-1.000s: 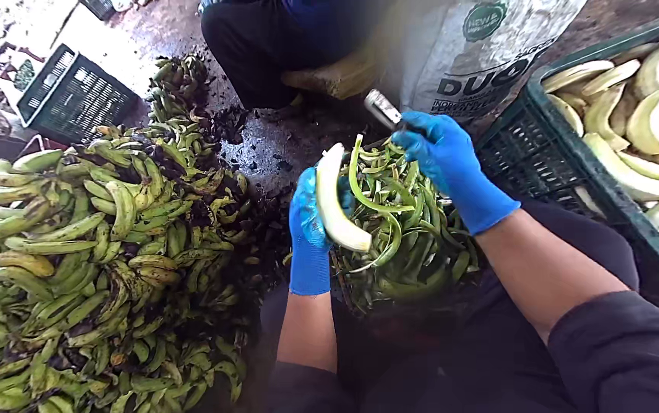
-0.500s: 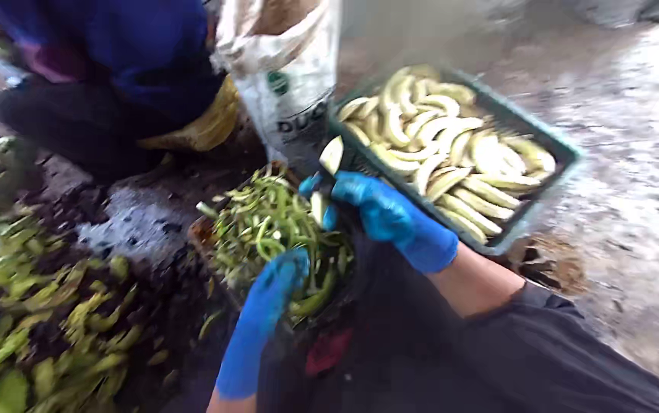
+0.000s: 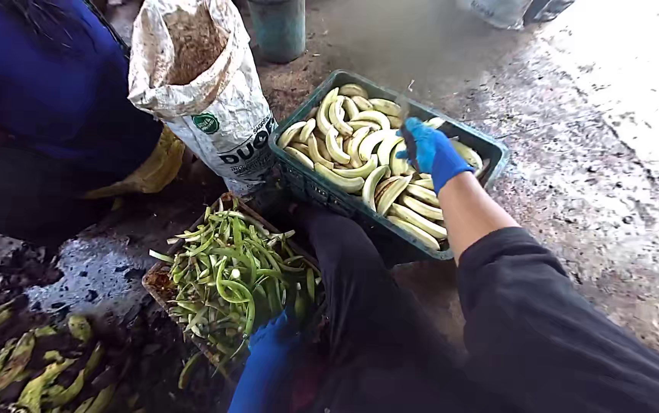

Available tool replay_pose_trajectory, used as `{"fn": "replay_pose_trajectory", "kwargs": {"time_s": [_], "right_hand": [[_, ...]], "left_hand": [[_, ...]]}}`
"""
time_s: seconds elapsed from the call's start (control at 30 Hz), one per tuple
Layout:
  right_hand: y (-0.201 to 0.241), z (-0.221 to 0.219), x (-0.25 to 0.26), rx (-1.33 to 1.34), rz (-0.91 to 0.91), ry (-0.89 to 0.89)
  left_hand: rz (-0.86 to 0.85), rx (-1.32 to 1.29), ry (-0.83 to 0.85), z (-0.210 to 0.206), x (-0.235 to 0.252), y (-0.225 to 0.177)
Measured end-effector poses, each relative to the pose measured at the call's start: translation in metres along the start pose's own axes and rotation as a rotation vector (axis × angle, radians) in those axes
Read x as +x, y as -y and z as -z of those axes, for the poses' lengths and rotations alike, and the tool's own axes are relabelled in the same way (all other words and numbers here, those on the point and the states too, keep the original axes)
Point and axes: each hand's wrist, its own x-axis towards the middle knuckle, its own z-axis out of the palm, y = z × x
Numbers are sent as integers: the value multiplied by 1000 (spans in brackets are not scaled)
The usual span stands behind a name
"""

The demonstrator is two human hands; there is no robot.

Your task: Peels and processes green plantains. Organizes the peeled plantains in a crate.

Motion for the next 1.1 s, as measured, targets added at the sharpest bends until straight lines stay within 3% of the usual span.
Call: {"fn": "replay_pose_trajectory", "kwargs": {"time_s": [0.17, 0.33, 0.5, 0.6, 0.73, 0.83, 0.87, 0.93, 1.0, 1.07, 1.1], "right_hand": [[-29, -16, 16, -15, 35, 2], [-28, 5, 7, -2, -25, 77], [-34, -6, -2, -165, 60, 43], [-28, -14, -4, -372, 229, -43], [-26, -18, 1, -359, 233, -102], [-23, -15, -1, -556, 170, -109], [-23, -17, -2, -648, 147, -88], [-23, -25, -5, -801, 121, -85], [-20, -29, -4, -857, 115, -111], [-23, -21, 0, -841, 124, -126], [-26, -13, 3, -798, 131, -131]], "left_hand": [[-162, -194, -37, -4, 1, 31], [-411, -910, 23, 15, -30, 37], [-312, -612, -144, 7, -23, 32], [-382, -777, -220, 18, -44, 30], [-747, -1147, -363, 45, -97, 43], [-1010, -1175, -450, 60, -115, 56], [-982, -1182, -497, 64, -123, 43], [-749, -1218, -683, 74, -146, -20], [-636, -1274, -711, 81, -149, -45], [-688, -1297, -712, 73, -122, -10], [-826, -1294, -669, 64, -100, 26]]}}
